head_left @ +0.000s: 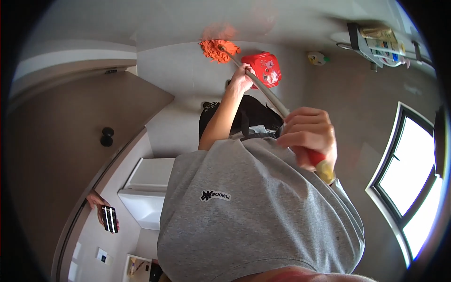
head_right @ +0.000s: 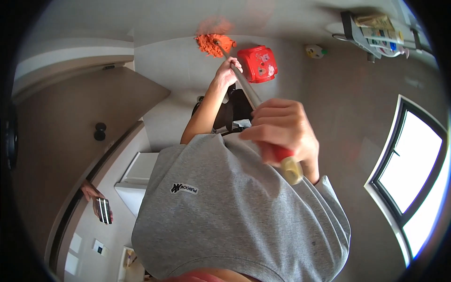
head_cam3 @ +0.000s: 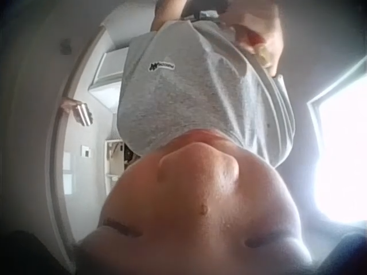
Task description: Mopping the floor of a bathroom using a mop and bucket.
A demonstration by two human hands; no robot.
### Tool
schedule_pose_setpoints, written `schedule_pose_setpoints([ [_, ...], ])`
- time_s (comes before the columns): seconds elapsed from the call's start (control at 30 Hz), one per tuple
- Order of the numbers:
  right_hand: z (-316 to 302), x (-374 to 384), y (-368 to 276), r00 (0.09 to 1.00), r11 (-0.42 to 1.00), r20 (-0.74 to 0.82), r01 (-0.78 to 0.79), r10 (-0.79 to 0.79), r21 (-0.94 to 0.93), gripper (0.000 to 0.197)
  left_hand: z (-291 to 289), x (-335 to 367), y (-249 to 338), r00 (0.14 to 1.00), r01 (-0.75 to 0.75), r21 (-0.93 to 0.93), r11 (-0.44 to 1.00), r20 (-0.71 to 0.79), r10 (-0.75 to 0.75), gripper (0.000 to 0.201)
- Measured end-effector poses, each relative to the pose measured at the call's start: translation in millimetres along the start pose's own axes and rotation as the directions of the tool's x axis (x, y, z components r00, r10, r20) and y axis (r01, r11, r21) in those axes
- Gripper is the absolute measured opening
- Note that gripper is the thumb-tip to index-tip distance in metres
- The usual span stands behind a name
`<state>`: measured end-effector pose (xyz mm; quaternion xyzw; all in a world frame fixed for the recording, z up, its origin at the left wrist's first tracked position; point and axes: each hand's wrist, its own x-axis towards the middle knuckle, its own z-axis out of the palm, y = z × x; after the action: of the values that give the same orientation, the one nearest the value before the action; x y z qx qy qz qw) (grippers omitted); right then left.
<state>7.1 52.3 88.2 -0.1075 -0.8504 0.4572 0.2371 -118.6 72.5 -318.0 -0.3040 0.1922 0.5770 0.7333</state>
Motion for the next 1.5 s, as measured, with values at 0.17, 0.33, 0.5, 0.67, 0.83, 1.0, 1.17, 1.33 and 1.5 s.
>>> schedule_pose_setpoints([
  [0.17,34,-7,8,1.0,0.999,-0.006,-0.03,0.031,0.043,0.025,-62,-54,12,0.985,-0.152,-0.096,0.984,-0.091,0.144,0.017],
  [0.33,99,-14,13,0.984,0.97,0.062,-0.176,0.168,0.169,0.021,-161,-108,27,0.964,-0.266,-0.052,0.963,-0.004,0.266,0.014],
  [0.5,147,-16,11,0.972,0.913,0.134,-0.226,0.191,0.339,0.03,-222,-156,38,0.913,-0.399,-0.048,0.916,-0.116,0.392,0.014],
  [0.67,176,-2,6,0.956,0.899,0.261,-0.229,0.135,0.373,0.021,-249,-191,34,0.891,-0.447,-0.138,0.884,-0.159,0.425,0.014],
  [0.83,190,12,8,0.931,0.879,0.359,-0.221,0.062,0.421,0.017,-271,-209,20,0.865,-0.496,-0.195,0.846,-0.195,0.463,0.013],
  [1.0,186,5,32,0.918,0.812,0.385,-0.297,0.097,0.502,0.026,-290,-201,0,0.84,-0.536,-0.228,0.813,-0.24,0.486,0.014],
  [1.17,179,-12,60,0.878,0.704,0.453,-0.419,0.154,0.573,0.027,-329,-189,-20,0.806,-0.589,-0.275,0.76,-0.267,0.528,0.014],
  [1.33,148,-23,88,0.868,0.694,0.445,-0.459,0.219,0.555,0.024,-303,-170,-19,0.672,-0.678,-0.211,0.704,-0.567,0.477,0.015],
  [1.5,35,-31,88,0.902,0.71,0.294,-0.43,0.316,0.557,0.02,-214,-134,-46,0.757,-0.609,0.017,0.793,-0.287,0.587,0.014],
])
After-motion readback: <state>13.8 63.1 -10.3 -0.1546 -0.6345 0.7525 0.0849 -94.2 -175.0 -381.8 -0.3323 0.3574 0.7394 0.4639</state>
